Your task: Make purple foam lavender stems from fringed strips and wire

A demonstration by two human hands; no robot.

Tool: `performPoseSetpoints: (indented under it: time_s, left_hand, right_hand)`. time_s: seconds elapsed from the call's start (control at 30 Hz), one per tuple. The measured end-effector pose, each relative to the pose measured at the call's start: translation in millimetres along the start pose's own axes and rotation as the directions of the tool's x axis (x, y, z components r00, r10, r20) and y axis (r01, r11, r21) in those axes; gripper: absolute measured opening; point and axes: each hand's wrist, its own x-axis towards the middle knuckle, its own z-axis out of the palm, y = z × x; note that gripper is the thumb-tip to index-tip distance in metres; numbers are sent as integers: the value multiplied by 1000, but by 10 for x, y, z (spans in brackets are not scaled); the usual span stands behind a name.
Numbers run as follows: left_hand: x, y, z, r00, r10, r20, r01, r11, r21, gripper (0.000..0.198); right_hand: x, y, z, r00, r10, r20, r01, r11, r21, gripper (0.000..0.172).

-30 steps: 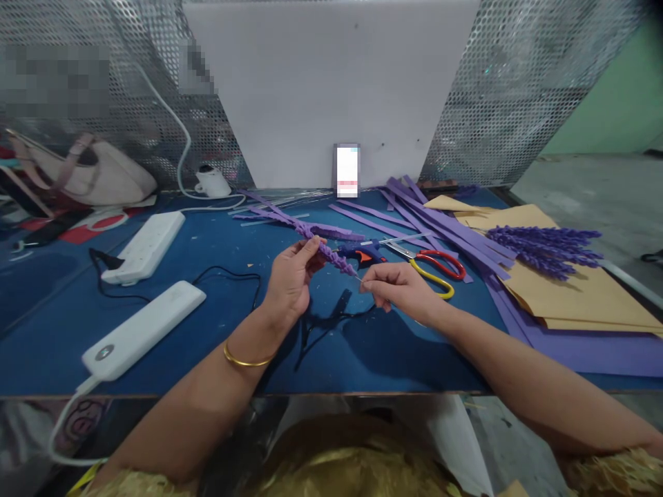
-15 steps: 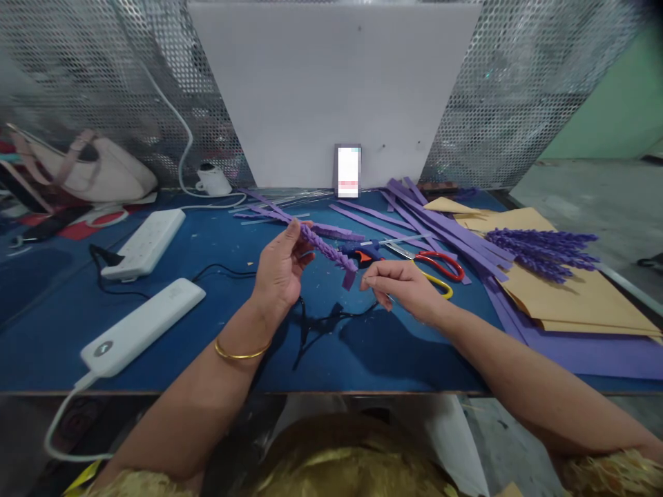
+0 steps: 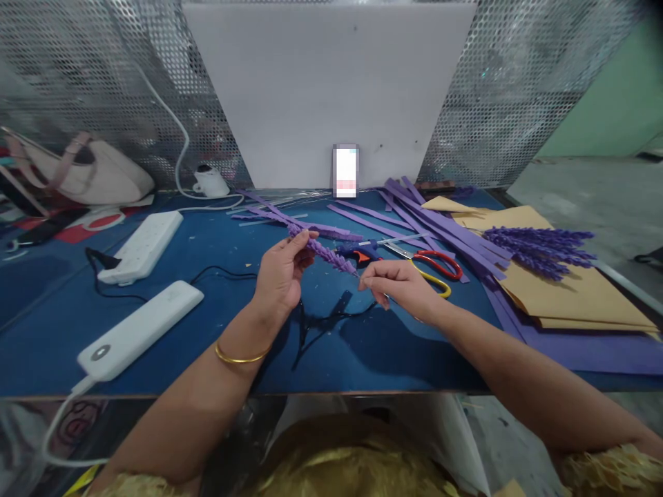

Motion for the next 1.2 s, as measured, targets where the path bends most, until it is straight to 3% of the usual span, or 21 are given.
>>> performPoseSetpoints:
  time_s: [0.13, 0.23, 0.43, 0.63, 0.87, 1.1, 1.2]
  left_hand:
    - [-21, -9, 13, 996, -37, 81, 39, 999, -24, 38]
    - [-49, -45, 28, 980, -101, 172, 92, 994, 61, 45]
    - [-70, -130, 28, 991, -40, 124, 15, 980, 196, 37]
    - [-127, -133, 47, 913, -89, 397, 4, 978, 210, 36]
    - [-147, -180, 51, 926, -124, 357, 44, 974, 224, 30]
    - [-178, -108, 88, 865, -248, 437, 173, 964, 204, 37]
    - [-178, -111, 83, 868, -270, 417, 191, 956, 223, 34]
  right_hand:
    - [10, 2, 4, 1000, -10, -4, 10, 1000, 27, 16]
    - [17, 20, -7, 999, -43, 3, 42, 998, 42, 17]
    - [11, 48, -4, 999, -39, 10, 38, 997, 74, 17]
    - [9, 28, -19, 1000, 9, 22, -13, 984, 178, 17]
    - [16, -7, -13, 990, 109, 87, -135, 906, 400, 16]
    - [22, -21, -52, 980, 158, 121, -198, 845, 497, 14]
    - [24, -7, -64, 975, 159, 153, -214, 848, 486, 14]
